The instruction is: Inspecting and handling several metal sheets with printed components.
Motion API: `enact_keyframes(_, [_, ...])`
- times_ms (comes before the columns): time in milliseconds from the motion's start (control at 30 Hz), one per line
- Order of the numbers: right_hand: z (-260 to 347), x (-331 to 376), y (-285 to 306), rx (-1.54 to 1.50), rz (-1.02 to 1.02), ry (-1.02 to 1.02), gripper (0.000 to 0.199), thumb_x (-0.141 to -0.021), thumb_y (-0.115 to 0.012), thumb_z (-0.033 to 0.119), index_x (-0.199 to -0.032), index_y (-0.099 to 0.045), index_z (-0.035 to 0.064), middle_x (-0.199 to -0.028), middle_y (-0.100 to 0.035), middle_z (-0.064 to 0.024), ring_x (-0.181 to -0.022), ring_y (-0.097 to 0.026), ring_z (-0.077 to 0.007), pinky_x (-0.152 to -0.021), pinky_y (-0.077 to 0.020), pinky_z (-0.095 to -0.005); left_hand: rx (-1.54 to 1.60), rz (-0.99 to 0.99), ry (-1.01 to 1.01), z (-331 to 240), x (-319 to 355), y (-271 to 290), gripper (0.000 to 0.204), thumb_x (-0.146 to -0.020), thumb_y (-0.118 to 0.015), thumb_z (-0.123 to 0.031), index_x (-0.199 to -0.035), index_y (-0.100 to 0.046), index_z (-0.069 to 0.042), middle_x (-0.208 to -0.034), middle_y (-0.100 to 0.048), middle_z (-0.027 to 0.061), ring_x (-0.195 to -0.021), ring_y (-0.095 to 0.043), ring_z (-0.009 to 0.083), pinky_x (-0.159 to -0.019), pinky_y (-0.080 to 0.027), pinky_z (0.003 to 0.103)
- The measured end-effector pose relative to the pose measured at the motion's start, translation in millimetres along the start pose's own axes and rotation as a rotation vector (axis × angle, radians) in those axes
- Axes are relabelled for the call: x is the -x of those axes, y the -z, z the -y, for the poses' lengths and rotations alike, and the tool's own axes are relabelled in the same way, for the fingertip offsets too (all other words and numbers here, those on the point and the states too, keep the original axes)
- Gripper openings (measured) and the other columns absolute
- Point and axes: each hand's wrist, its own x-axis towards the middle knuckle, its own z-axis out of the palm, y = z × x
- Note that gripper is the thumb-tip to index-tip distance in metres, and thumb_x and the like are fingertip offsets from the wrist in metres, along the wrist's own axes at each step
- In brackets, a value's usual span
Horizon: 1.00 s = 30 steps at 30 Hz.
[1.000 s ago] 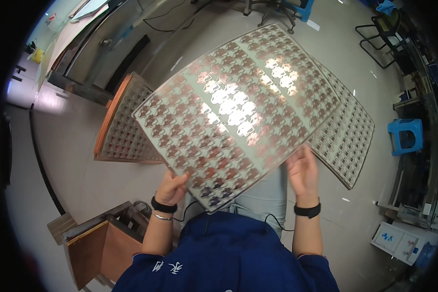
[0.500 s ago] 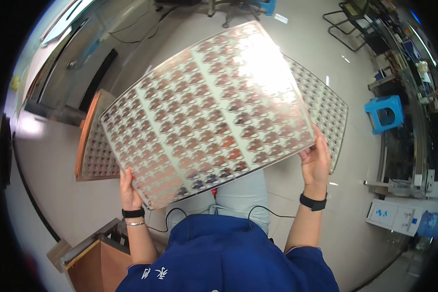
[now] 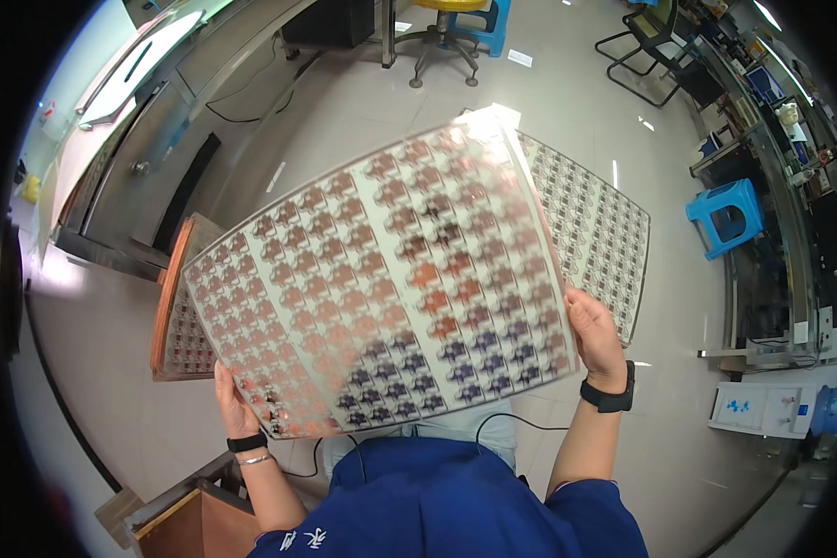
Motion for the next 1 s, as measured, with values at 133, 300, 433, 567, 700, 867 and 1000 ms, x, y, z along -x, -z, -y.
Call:
enact_keyframes(133, [2,-9,-5,0.131,0.003,0.014,0.037,-0.092,-0.053,0.031,-0.113,-0.054,0.0002,-0.089,-0.059,0.0047,-0.071,-0.047,-0.0006,-0.060,-0.0357,-0.0159,-0.037,-0.032,-0.130,-13,1,-3,0.032,-0.095,-0.047,-0.026,-0.120,-0.047,-0.007,-0.118,-0.054,0.0043,-0.108,-0.051,0.0147,-0.093,-0.041,0.031])
enact_keyframes(300, [6,-8,-11,0.095,-0.143,0.203,0.026,-0.092,-0.052,0.014,-0.116,-0.051,0.0048,-0.097,-0.058,0.0008,-0.082,-0.052,-0.0058,-0.068,-0.0413,-0.0192,0.089,0.049,-0.296,-19,0,2,0.024,-0.094,-0.049,-0.020,-0.115,-0.050,-0.008,-0.115,-0.056,0.0061,-0.105,-0.053,0.0174,-0.092,-0.042,0.033])
enact_keyframes(433, [3,-18,-9,0.017,-0.097,0.416,0.026,-0.093,-0.048,0.011,-0.119,-0.047,0.0094,-0.122,-0.049,-0.0080,-0.114,-0.047,-0.0197,-0.092,-0.0436,-0.0352,0.064,0.190,-0.426,-32,-1,-16,0.017,-0.091,-0.051,-0.009,-0.108,-0.051,-0.009,-0.120,-0.053,0.0116,-0.114,-0.050,0.0229,-0.095,-0.043,0.035])
enact_keyframes(567, [3,-36,2,-0.612,0.365,0.295,0.036,-0.092,-0.042,0.024,-0.123,-0.044,0.0049,-0.132,-0.043,-0.0188,-0.124,-0.040,-0.0335,-0.095,-0.0434,-0.0505,0.164,0.141,-0.207,-29,-3,-37,0.020,-0.084,-0.054,-0.001,-0.102,-0.051,-0.007,-0.132,-0.040,0.0195,-0.115,-0.049,0.0272,-0.091,-0.050,0.039])
enact_keyframes(700, [5,-28,-31,-0.826,0.099,-0.115,0.050,-0.090,-0.044,0.034,-0.130,-0.040,0.0031,-0.132,-0.042,-0.0202,-0.117,-0.047,-0.0346,-0.092,-0.0452,-0.0515,0.102,0.196,-0.179,-14,2,-36,0.021,-0.089,-0.052,-0.001,-0.110,-0.051,-0.003,-0.119,-0.054,0.0151,-0.105,-0.056,0.0180,-0.082,-0.053,0.032])
enact_keyframes(867, [25,-17,-78,-0.861,-0.014,0.061,0.057,-0.092,-0.040,0.042,-0.132,-0.039,0.0017,-0.128,-0.047,-0.0198,-0.107,-0.056,-0.0316,-0.086,-0.0500,-0.0454,0.333,0.203,-0.042,-12,4,-42,0.023,-0.093,-0.044,-0.004,-0.116,-0.049,0.000,-0.112,-0.058,0.0139,-0.097,-0.059,0.0158,-0.085,-0.050,0.029])
enact_keyframes(1000, [20,-23,-62,-0.792,-0.096,0.026,0.057,-0.093,-0.039,0.042,-0.131,-0.038,-0.0014,-0.126,-0.049,-0.0203,-0.107,-0.056,-0.0287,-0.087,-0.0500,-0.0430,0.273,0.302,0.000,-11,6,-31,0.030,-0.092,-0.044,-0.005,-0.122,-0.046,0.001,-0.118,-0.054,0.0139,-0.104,-0.056,0.0177,-0.089,-0.048,0.029])
